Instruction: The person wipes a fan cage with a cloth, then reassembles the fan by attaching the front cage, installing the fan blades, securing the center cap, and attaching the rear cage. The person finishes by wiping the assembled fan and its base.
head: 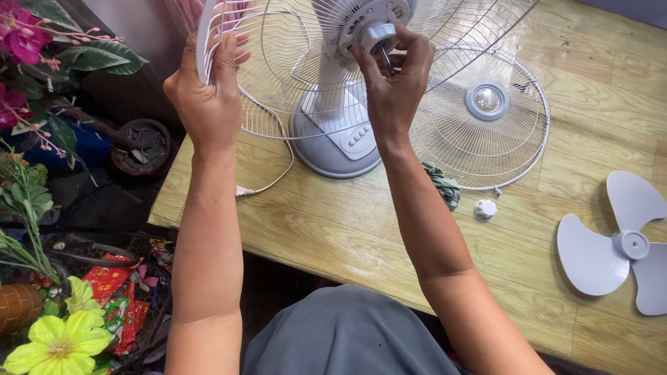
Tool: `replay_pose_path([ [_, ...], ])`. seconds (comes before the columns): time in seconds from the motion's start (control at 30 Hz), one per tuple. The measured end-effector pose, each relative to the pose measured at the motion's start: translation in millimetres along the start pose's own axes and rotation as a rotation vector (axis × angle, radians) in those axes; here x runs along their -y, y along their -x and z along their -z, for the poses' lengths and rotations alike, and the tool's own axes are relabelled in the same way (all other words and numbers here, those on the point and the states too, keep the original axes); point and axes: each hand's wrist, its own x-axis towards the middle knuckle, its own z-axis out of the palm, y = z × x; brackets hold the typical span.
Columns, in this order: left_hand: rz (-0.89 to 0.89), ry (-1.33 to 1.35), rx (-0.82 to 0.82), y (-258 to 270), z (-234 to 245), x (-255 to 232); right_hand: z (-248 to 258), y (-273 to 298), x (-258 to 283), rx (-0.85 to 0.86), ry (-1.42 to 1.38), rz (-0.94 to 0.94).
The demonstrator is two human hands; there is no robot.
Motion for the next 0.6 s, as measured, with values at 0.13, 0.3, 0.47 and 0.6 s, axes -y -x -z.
replay_pose_path([
  [0.13, 0.038, 0.0, -0.006, -1, 0, 1, 3, -3, 5, -0.029, 0.282, 0.306],
  [0.3, 0.06, 0.016, -0.009, -1, 2, -2, 8, -5, 2, -0.035, 0.596, 0.628],
  [0.47, 0.05, 0.017, -0.005, 0, 0, -2, 8, -9, -6, 0.015, 0.258, 0.414],
  [0.6, 0.063, 0.024, -0.026, 3, 3, 2, 9, -17, -8, 0.052, 0.342, 0.071],
])
